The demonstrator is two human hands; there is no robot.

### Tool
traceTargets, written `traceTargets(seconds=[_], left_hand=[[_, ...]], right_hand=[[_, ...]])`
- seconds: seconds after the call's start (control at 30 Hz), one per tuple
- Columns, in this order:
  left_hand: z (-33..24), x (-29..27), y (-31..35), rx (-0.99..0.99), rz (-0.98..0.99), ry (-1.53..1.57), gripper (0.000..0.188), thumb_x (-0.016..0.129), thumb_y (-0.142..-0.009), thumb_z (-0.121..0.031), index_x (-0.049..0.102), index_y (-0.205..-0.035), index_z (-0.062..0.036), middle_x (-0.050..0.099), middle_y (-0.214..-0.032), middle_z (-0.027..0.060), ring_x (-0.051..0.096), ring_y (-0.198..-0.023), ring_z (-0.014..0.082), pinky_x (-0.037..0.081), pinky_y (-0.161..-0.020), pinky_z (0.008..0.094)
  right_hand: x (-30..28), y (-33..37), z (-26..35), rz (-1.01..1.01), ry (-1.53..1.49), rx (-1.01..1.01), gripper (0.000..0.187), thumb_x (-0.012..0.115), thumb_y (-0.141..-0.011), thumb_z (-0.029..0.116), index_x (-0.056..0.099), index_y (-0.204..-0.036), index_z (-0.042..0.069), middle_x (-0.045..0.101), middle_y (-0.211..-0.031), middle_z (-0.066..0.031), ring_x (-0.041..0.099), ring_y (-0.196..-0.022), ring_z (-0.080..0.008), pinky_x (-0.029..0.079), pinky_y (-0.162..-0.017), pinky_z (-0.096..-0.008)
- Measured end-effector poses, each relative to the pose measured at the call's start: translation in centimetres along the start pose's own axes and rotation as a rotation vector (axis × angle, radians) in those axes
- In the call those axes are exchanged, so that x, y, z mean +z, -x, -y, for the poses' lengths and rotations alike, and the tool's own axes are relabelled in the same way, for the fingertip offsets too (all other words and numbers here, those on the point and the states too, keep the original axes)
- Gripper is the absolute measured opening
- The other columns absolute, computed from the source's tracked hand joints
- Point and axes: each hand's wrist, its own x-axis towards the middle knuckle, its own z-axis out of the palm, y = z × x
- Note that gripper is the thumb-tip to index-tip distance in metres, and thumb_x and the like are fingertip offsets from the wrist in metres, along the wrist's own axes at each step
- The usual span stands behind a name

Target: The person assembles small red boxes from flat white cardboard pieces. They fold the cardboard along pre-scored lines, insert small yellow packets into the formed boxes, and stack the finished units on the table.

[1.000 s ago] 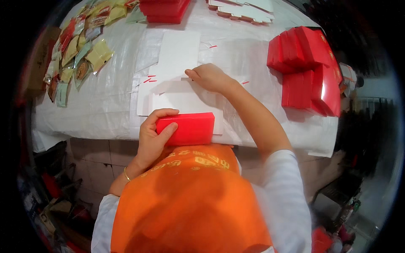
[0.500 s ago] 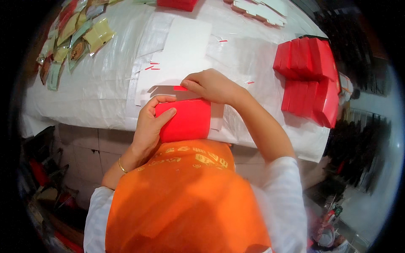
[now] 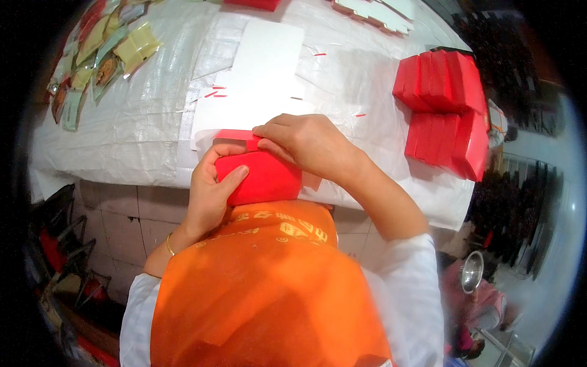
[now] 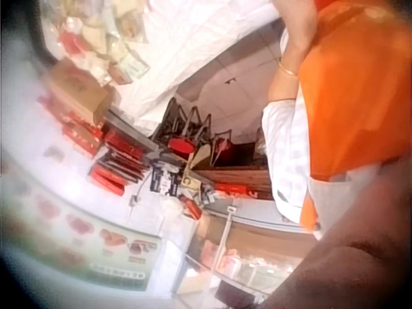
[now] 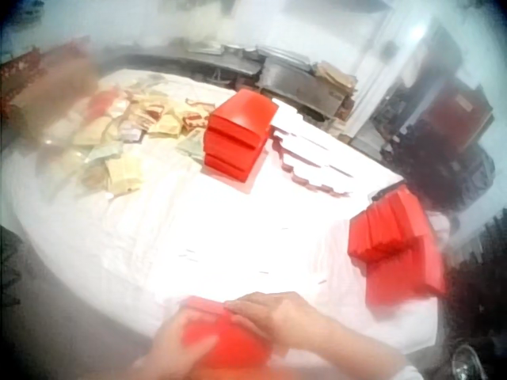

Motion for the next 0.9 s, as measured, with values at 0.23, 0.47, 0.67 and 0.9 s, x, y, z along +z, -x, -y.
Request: traceTargets(seconds=[0.23,0.47,0.67,0.9], left_hand=[[0.0,0.3,0.4,0.015,0.002,-0.004,0.029,0.068,-0.091,-0.002,0.058,-0.118,0.0029,0.064,-0.115,0.0095,0.059,-0.106,0.0124,0.049,-0.093,0.0273],[-0.4,0.5,0.7,0.013,0.008,-0.009,0.029,0.068,-0.091,-0.001,0.059,-0.118,0.0018,0.064,-0.115,0.0086,0.059,-0.108,0.0126,0.048,-0.096,0.0277],[-0.2,0.3,0.8,0.033,0.026,-0.054,0.029,0.069,-0.090,-0.002,0.059,-0.117,0.0010,0.064,-0.115,0.0079,0.059,-0.108,0.0127,0.048,-0.096,0.0279],[-0.2,0.4,0.9,0.048,0.032,-0.063,0.030,0.069,-0.090,-0.002,0.058,-0.118,0.0004,0.064,-0.115,0.0078,0.059,-0.109,0.0126,0.047,-0.097,0.0280]], right_hand=[[0.0,0.5,0.2,-0.054,-0.024,-0.027,0.018,0.072,-0.089,0.017,0.073,-0.103,0.007,0.073,-0.098,-0.0095,0.070,-0.080,-0.0293,0.058,-0.067,-0.0361],[-0.2,1.0,0.4,-0.039,-0.023,-0.030,0.021,0.073,-0.088,0.010,0.072,-0.109,0.005,0.073,-0.102,-0.0107,0.072,-0.083,-0.0278,0.059,-0.070,-0.0330],[-0.1,1.2,0.4,-0.066,-0.073,0.013,0.018,0.071,-0.090,0.018,0.074,-0.105,0.008,0.073,-0.101,-0.0086,0.071,-0.080,-0.0285,0.058,-0.069,-0.0344],[-0.6,1.4,0.7,-0.010,-0.056,0.001,0.021,0.070,-0.090,0.011,0.073,-0.110,0.005,0.072,-0.105,-0.0123,0.072,-0.086,-0.0278,0.059,-0.073,-0.0327]])
